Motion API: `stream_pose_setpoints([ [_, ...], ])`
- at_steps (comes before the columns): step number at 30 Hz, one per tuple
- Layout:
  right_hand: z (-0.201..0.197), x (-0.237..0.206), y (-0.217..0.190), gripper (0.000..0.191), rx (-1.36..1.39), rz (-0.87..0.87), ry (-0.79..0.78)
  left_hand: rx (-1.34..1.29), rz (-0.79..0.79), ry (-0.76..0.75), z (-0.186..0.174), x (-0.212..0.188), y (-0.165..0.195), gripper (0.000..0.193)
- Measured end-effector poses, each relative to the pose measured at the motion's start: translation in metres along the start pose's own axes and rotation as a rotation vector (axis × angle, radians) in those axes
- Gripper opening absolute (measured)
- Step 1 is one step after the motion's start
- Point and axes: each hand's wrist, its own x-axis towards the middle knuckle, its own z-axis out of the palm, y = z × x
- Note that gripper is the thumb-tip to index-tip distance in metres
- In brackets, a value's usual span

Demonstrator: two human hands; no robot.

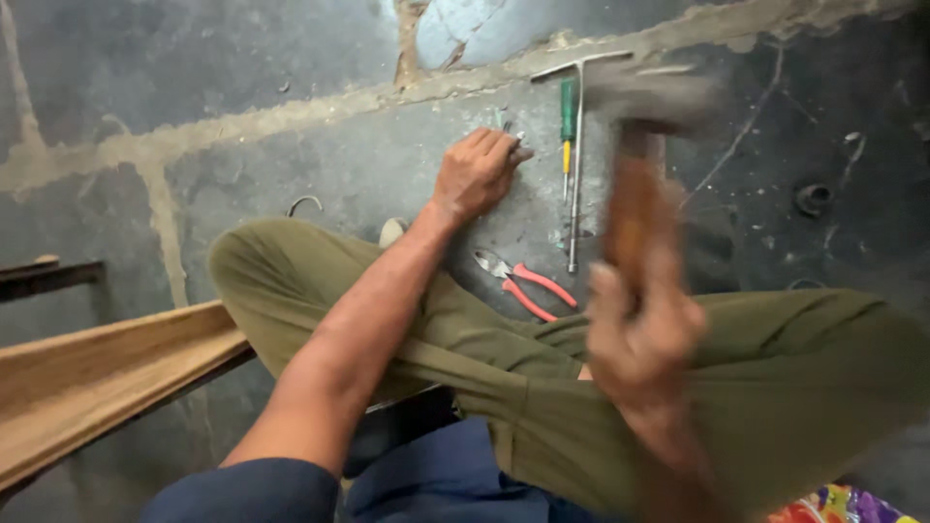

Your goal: The person sits on the floor and uses a hammer and a metal punch to repeatedly strike and shape a small metal piece. They adjust the metal piece and the punch between strikes. The person also briefly uses a screwdriver to work on the metal piece.

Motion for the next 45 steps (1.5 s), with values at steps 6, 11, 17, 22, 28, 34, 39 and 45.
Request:
stream_pose_setpoints([
  [6, 0.028, 0.007, 0.037, 0.060, -0.251, -0.196, -0.127, -0.017, 0.029, 0.028, -0.003, 0.002, 0.001, 0.017],
  [11, 0.028, 0.007, 0.041, 0.061, -0.230, -0.100, -0.190, 0.019, 0.026, -0.003, -0.002, 0.004, -0.001, 0.015],
  [17, 0.010, -0.003, -0.007, 0.065, 0.123, 0.075, 0.113, 0.006, 0.022, -0.003, -0.002, -0.002, 0.000, 0.015],
  [22, 0.037, 0.015, 0.042, 0.061, -0.219, 0.019, -0.250, 0.017, 0.040, -0.028, -0.004, 0.001, -0.001, 0.014],
  [28, 0.037, 0.002, 0.076, 0.059, -0.202, -0.019, -0.132, -0.005, -0.045, 0.003, 0.003, -0.006, -0.007, 0.013],
  [34, 0.024, 0.016, 0.083, 0.059, -0.160, 0.105, -0.015, -0.129, -0.302, 0.035, 0.000, -0.003, -0.012, 0.009],
  [39, 0.024, 0.015, 0.087, 0.058, -0.083, 0.134, -0.009, -0.154, -0.290, -0.002, -0.011, 0.002, -0.006, 0.007],
  [45, 0.026, 0.012, 0.080, 0.058, -0.029, 0.154, -0.054, -0.088, -0.230, -0.050, -0.012, 0.006, -0.006, 0.013],
])
